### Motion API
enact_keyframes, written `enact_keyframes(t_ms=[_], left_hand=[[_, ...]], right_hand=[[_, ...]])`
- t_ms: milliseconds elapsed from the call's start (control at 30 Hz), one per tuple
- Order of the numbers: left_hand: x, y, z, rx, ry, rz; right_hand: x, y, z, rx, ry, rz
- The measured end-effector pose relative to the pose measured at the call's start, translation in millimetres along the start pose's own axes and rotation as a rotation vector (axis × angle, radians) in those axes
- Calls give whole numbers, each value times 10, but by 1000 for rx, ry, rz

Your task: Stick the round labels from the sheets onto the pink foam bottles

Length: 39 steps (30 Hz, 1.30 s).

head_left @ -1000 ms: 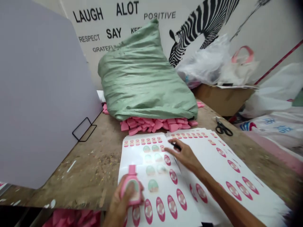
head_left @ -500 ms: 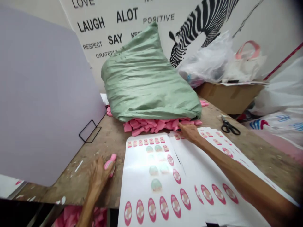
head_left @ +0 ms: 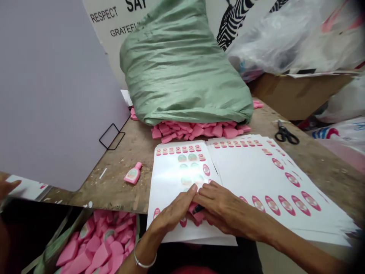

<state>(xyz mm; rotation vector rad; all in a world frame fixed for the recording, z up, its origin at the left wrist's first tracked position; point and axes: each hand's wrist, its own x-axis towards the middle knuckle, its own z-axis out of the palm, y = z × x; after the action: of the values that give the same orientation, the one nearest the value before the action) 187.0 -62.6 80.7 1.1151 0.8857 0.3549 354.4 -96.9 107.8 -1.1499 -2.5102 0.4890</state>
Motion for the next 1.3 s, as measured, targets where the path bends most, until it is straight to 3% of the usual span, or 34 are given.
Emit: enact_keyframes(t_ms=[133,200,267,367,467,600,767,1067,1300], left_hand=[[7,-106,36,-393,-87,-21],[-24,-105,-25,-461,-7,48],[-80,-86,-126,-460,133,104],[-158,-82,-251,-408,309,128],[-176,-144,-252,-327,378,115],[-145,-258,-159,-186,462,116],[-113,-329,-129,-100,460,108],[-105,-346,-159,-82,434,107],[-123,-318,-180,-65,403,93]], right_hand=[[-55,3,124,94,219,43],[-103,50,164,163,381,200],[-150,118,206,219,498,456],[-172,198,318,198,470,688],[-124,207,495,24,406,613],[-32,187,697,-191,433,504],[34,196,791,-333,394,494],[43,158,853,-403,426,517],[58,226,810,-301,385,501]])
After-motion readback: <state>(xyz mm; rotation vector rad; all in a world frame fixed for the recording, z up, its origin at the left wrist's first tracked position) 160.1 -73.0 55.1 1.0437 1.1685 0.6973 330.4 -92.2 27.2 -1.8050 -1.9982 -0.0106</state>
